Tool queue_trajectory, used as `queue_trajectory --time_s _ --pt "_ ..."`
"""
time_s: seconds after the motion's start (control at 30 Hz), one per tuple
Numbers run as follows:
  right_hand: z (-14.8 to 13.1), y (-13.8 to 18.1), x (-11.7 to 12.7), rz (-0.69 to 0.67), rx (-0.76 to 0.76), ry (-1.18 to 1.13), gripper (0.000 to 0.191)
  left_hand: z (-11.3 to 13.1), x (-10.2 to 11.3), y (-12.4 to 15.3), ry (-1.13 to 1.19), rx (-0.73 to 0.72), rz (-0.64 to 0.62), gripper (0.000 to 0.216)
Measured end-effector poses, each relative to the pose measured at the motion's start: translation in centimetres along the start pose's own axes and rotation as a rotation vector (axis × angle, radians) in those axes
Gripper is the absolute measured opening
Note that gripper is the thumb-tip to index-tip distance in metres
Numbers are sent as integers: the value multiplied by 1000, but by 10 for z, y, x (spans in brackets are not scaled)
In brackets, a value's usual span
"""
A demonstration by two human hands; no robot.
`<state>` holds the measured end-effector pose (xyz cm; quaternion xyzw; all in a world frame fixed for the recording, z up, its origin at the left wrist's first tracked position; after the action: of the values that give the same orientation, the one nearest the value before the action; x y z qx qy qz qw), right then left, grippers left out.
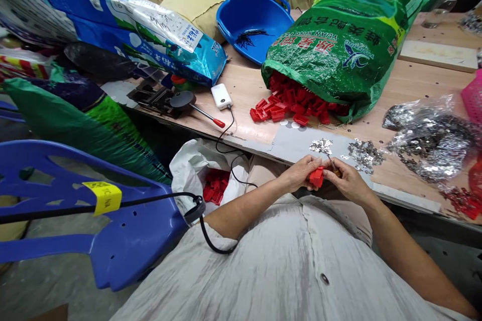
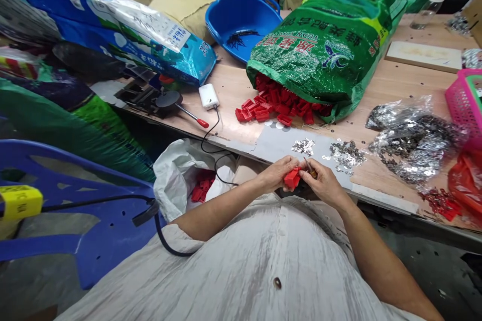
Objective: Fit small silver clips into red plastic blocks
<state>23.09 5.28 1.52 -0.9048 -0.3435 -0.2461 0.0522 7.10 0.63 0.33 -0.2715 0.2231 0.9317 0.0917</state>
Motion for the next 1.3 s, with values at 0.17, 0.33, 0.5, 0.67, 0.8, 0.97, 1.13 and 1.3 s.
queue_trajectory --time_s 0.17,0.33,0.5,0.67,0.8,0.97,1.13,1.3 --pt "2 -2 7 176 -96 21 24 17 8 14 -352 -345 41 69" --pt "3 -5 4 189 -115 -5 27 17 5 21 -880 -933 68 43" --pt "2 -3 -2 143 -122 -116 33 11 3 19 -1029 -1009 147 30" --pt "1 -1 1 92 -120 -171 32 14 -2 24 -964 -865 128 25" --pt "4 0 -1 71 -108 -188 33 15 -7 28 -887 -755 131 26" --pt "10 7 -10 38 -152 -321 37 12 -4 32 -819 -708 121 28" --pt "11 18 -12 -26 -191 -406 40 7 0 34 -814 -708 94 31" --pt "10 24 -12 -57 -231 -452 44 6 1 35 -822 -737 44 31"
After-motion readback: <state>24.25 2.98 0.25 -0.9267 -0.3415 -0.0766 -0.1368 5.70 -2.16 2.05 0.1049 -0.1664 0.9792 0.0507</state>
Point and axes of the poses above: each hand's wrist, its own y-axis away from the middle knuckle, its own x-axis out of the back of the hand, z = x × y, the point moved 2 cm from there along -y, towards the middle knuckle, and after that the axes turned 9 degrees about y, right-handed, at the moved point
